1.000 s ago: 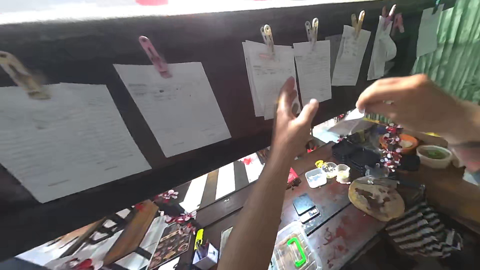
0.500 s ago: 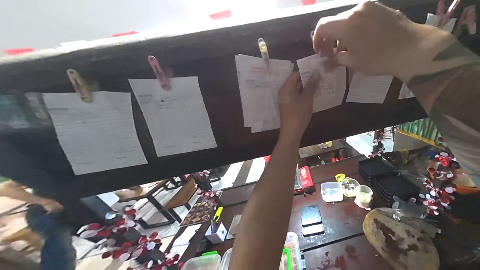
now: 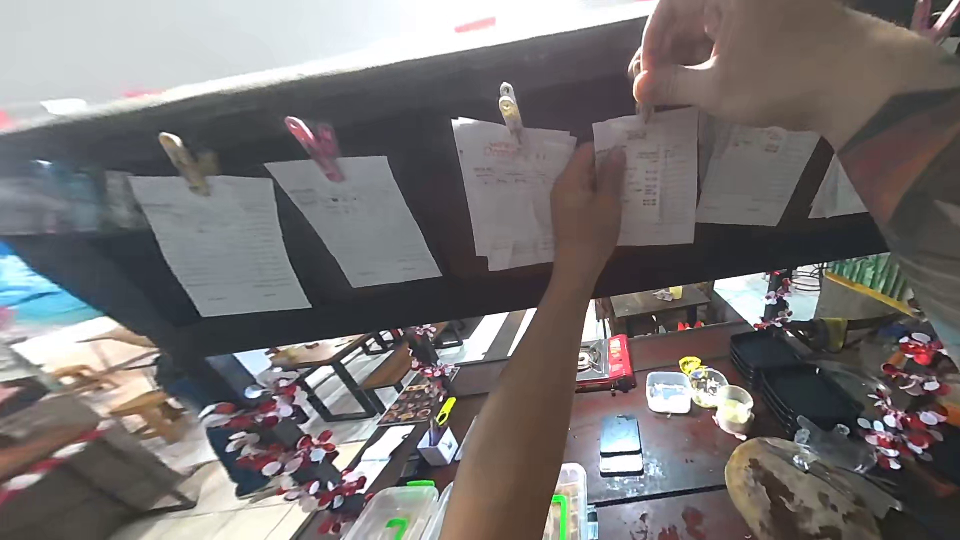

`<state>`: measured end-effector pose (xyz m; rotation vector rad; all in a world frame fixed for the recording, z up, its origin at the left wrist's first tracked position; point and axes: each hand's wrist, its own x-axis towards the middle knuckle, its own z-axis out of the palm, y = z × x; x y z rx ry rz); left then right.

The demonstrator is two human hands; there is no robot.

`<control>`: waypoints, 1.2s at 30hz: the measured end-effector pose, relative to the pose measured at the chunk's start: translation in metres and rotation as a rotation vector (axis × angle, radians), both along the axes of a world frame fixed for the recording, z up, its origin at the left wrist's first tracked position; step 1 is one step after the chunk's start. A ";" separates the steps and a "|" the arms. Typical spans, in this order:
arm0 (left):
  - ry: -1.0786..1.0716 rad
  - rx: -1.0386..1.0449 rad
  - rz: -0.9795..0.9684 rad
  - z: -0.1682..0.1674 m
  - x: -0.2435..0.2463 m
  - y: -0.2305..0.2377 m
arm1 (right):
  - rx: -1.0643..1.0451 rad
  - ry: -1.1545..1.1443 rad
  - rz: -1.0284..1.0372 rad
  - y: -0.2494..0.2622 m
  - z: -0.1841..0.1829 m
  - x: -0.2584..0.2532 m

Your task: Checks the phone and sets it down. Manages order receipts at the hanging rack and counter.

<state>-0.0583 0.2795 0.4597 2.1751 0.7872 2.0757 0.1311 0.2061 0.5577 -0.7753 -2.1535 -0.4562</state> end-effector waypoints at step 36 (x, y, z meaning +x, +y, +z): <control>0.080 -0.087 0.136 -0.038 -0.164 -0.059 | 0.668 -0.094 0.082 0.045 -0.134 -0.071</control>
